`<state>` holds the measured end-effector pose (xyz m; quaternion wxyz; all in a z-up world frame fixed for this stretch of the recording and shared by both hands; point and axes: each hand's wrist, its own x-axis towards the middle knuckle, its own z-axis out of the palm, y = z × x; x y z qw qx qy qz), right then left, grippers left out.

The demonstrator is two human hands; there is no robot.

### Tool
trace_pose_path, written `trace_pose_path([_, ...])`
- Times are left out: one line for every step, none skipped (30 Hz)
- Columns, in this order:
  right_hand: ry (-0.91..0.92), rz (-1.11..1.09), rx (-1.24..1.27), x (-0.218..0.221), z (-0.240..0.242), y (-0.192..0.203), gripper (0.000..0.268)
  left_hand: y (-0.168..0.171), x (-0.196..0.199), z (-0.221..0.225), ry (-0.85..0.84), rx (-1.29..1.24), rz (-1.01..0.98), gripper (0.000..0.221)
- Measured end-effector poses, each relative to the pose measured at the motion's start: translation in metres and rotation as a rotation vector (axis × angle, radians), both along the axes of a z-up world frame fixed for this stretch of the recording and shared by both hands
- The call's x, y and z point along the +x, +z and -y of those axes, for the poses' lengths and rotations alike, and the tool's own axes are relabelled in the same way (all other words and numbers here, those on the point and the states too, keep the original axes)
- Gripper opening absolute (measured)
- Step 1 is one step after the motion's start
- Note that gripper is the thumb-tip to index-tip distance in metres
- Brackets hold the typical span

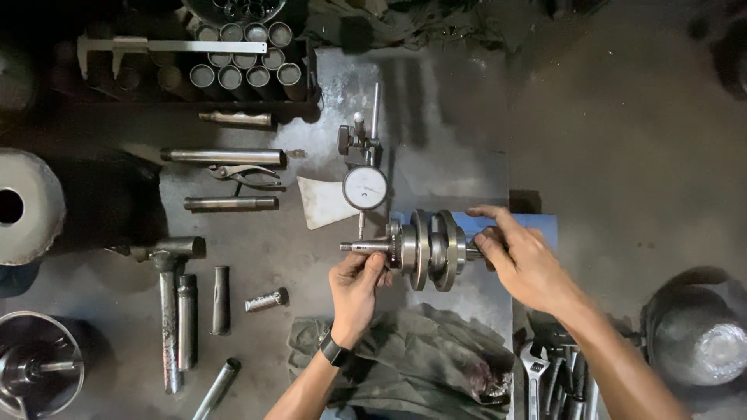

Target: The recorder is inspecting and measuring a motorcycle crankshaft using a dial indicator and cleaning it with a towel.

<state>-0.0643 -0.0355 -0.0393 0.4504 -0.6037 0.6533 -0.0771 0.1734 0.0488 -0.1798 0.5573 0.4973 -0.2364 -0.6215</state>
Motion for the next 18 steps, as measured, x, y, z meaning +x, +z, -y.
trace_pose_path([0.002,-0.048,0.051,0.000,0.000,0.001,0.040,-0.001,0.000,-0.001,-0.004,-0.012,-0.014,0.019])
trace_pose_path([-0.005,-0.047,0.051,-0.005,-0.001,-0.003,0.040,0.003,0.003,-0.001,-0.012,-0.012,-0.014,0.019])
trace_pose_path([-0.001,-0.028,0.003,-0.010,-0.002,-0.007,0.040,0.008,0.006,-0.002,-0.037,-0.020,0.001,0.019])
trace_pose_path([0.003,-0.011,-0.047,-0.015,-0.003,-0.010,0.040,0.012,0.007,-0.001,-0.062,-0.030,0.014,0.020])
trace_pose_path([-0.005,-0.012,-0.050,-0.026,-0.007,-0.025,0.040,0.014,0.010,0.001,-0.070,-0.033,0.013,0.020])
trace_pose_path([-0.064,0.105,-0.091,-0.037,-0.010,-0.040,0.040,0.015,0.013,0.003,-0.044,-0.082,0.031,0.022])
trace_pose_path([-0.123,0.223,-0.132,-0.047,-0.012,-0.056,0.041,0.016,0.017,0.006,-0.018,-0.130,0.049,0.029])
trace_pose_path([-0.126,0.225,-0.134,-0.051,-0.014,-0.062,0.041,0.001,0.024,0.013,-0.022,-0.133,0.050,0.029])
trace_pose_path([-0.165,0.203,-0.013,-0.055,-0.016,-0.068,0.039,-0.016,0.031,0.020,0.038,-0.138,0.177,0.033])
trace_pose_path([-0.203,0.182,0.109,-0.058,-0.018,-0.075,0.038,-0.032,0.038,0.027,0.099,-0.142,0.302,0.037])
trace_pose_path([-0.207,0.184,0.108,-0.059,-0.020,-0.078,0.038,-0.042,0.044,0.044,0.095,-0.143,0.304,0.037])
trace_pose_path([-0.263,0.240,0.173,-0.059,-0.021,-0.081,0.036,-0.052,0.051,0.062,0.079,-0.227,0.550,0.044])
trace_pose_path([-0.318,0.296,0.238,-0.059,-0.021,-0.083,0.035,-0.062,0.059,0.080,0.062,-0.309,0.796,0.052])
trace_pose_path([-0.310,0.302,0.234,-0.063,-0.024,-0.091,0.035,-0.071,0.064,0.098,0.070,-0.313,0.804,0.052])
trace_pose_path([-0.319,0.362,0.227,-0.065,-0.027,-0.098,0.036,-0.079,0.070,0.116,-0.020,-0.408,0.871,0.070])
trace_pose_path([-0.320,0.423,0.220,-0.066,-0.027,-0.105,0.038,-0.087,0.079,0.134,-0.106,-0.500,0.940,0.088])
trace_pose_path([-0.303,0.430,0.216,-0.067,-0.027,-0.108,0.038,-0.095,0.082,0.148,-0.090,-0.500,0.952,0.088])
trace_pose_path([-0.322,0.446,0.227,-0.068,-0.029,-0.111,0.037,-0.104,0.084,0.160,-0.220,-0.553,1.039,0.100])
